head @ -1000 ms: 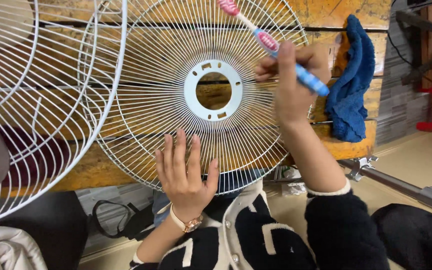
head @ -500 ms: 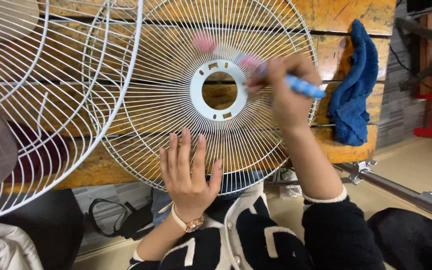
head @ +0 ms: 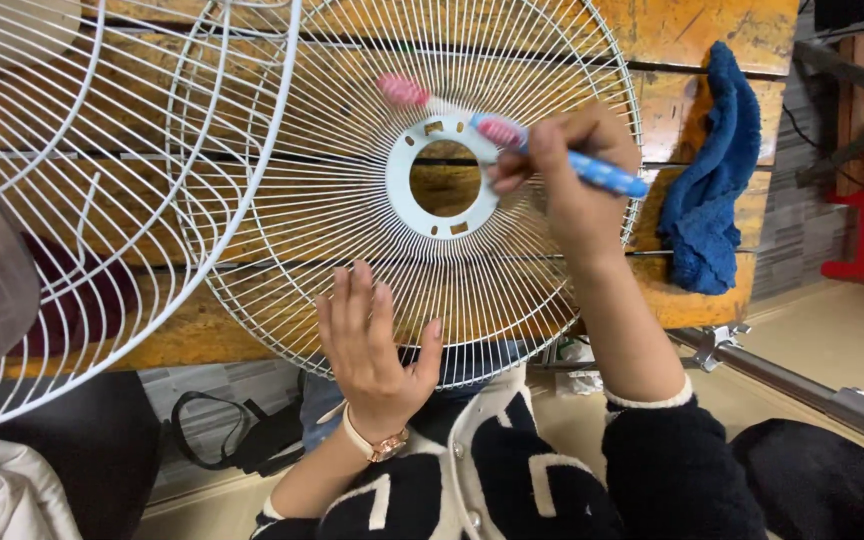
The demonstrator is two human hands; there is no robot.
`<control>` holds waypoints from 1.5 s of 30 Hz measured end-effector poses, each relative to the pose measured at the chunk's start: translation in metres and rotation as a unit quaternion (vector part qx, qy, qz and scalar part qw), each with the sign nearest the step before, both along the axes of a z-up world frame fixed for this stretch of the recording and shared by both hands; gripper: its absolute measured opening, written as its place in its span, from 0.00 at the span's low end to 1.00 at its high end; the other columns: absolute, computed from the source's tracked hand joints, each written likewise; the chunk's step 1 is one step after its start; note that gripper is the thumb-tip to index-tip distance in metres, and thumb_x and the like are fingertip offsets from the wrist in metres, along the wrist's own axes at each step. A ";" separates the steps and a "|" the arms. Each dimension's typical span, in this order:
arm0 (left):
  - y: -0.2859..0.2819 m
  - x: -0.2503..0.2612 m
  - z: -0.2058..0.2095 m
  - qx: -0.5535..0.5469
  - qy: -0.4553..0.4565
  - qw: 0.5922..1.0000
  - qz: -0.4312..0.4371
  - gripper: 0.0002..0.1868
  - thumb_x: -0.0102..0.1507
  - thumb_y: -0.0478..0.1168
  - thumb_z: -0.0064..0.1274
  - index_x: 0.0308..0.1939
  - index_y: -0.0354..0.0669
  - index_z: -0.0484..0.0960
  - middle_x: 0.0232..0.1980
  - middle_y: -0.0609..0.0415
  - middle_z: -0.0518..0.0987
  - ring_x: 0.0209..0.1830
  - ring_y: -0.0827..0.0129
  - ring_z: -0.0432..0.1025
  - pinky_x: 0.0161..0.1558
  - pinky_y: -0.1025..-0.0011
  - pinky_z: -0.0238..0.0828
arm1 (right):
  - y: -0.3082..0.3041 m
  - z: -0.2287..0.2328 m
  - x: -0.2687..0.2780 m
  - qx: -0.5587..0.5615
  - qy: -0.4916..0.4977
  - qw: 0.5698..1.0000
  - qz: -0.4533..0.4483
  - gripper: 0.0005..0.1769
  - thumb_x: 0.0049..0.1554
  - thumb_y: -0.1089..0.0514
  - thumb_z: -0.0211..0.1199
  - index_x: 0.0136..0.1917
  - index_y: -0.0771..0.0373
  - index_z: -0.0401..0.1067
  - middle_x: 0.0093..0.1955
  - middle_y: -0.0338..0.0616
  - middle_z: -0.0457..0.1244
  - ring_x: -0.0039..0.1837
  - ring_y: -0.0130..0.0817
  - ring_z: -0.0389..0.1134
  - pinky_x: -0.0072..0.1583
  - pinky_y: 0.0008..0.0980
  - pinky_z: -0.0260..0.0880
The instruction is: Cleaning a fan grill using a toothbrush and a cloth to remove dust and grime
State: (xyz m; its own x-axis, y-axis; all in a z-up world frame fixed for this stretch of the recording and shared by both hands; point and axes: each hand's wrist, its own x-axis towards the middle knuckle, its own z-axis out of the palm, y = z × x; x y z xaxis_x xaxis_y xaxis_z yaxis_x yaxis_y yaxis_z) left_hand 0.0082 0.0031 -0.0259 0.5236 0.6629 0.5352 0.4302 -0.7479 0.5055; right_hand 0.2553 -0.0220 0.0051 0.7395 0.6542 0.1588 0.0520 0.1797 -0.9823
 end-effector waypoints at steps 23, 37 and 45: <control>0.002 -0.001 -0.003 -0.007 -0.096 0.995 -0.008 0.40 0.63 0.44 0.59 0.72 0.27 0.59 0.69 0.21 0.66 0.72 0.25 0.58 0.70 0.38 0.49 | -0.002 -0.014 0.004 -0.001 -0.092 0.992 0.087 0.16 0.64 0.62 0.63 0.37 0.67 0.64 0.36 0.56 0.66 0.33 0.37 0.68 0.40 0.30 0.68; 0.001 -0.001 -0.002 -0.006 -0.071 0.997 -0.004 0.39 0.64 0.49 0.58 0.71 0.28 0.62 0.69 0.24 0.67 0.71 0.26 0.59 0.70 0.37 0.49 | -0.064 -0.027 -0.024 0.066 -0.051 0.983 0.164 0.18 0.58 0.64 0.61 0.27 0.65 0.64 0.26 0.51 0.62 0.30 0.46 0.69 0.36 0.34 0.69; 0.001 -0.001 -0.001 -0.004 -0.005 1.000 -0.011 0.36 0.66 0.53 0.54 0.70 0.32 0.66 0.71 0.28 0.66 0.74 0.30 0.56 0.70 0.36 0.47 | -0.109 -0.031 -0.104 0.059 -0.043 0.997 0.011 0.17 0.62 0.59 0.62 0.54 0.78 0.68 0.50 0.67 0.65 0.40 0.46 0.76 0.41 0.38 0.83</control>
